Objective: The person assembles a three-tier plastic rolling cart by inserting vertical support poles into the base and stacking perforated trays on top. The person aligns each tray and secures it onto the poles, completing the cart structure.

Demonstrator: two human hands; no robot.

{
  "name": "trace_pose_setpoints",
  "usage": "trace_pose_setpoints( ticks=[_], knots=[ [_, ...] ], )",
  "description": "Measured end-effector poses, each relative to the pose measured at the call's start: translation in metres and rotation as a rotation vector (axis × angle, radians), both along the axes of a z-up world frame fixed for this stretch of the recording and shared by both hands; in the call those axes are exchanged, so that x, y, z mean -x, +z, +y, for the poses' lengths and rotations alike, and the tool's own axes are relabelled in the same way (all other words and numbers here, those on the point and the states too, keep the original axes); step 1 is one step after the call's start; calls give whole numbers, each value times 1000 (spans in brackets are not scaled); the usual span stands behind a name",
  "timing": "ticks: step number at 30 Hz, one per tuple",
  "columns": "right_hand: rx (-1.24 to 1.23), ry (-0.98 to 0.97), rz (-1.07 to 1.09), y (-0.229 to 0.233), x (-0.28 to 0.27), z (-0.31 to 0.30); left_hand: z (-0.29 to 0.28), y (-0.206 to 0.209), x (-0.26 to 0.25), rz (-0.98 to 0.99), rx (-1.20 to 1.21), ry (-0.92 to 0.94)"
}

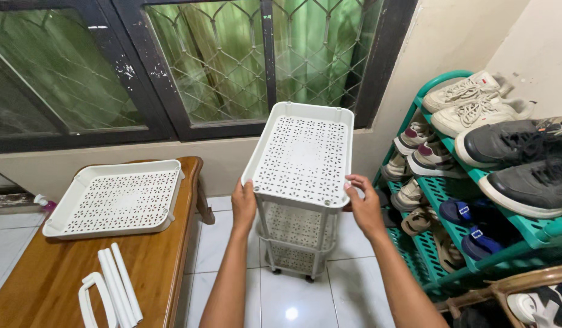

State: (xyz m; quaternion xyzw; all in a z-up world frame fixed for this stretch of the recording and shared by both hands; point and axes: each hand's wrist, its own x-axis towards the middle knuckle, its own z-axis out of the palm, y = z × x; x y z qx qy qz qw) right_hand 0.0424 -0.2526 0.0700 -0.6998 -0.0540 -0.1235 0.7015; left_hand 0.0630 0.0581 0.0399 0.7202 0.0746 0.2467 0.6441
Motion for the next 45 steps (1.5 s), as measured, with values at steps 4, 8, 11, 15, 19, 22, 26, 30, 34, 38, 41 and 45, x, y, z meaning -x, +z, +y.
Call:
trace_pose_setpoints(
  ticks=[4, 8, 11, 15, 19, 22, 26, 30, 34, 38, 41, 45],
  knots=[
    [-153, 69, 156, -1, 42, 44, 49, -17, -45, -30, 256, -106],
    [-21, 65, -2, 9, 69, 71, 83, -23, -74, -25, 494, -212],
    [59, 79, -72, 5, 72, 72, 85, -14, -71, 31, 530, -252],
    [38, 11, -133, -1, 30, 44, 61, 16, -25, -1, 81, 59],
    [-87, -167, 182, 10, -27, 16, -6, 20, 55, 41, 7, 304],
    [-135, -119, 313, 14, -58, 8, -61, 11, 91, 71, 15, 101],
    [-157, -16, 326, 6, -78, 11, -85, 16, 97, -18, 131, -2],
    [-214, -15, 334, -2, -79, 9, -92, 24, 91, 42, 149, 21],
    [-216, -9, 339, 17, -65, 6, -89, 24, 84, 31, 166, 34],
    [-64, -84, 333, 31, -49, 19, -76, 21, 60, -103, 246, 53],
    [333, -183, 182, 26, -49, 21, -50, 20, 45, -87, 171, 60],
    [590, -291, -5, 19, -66, 3, -19, 18, 21, -92, 309, -50]
  ],
)
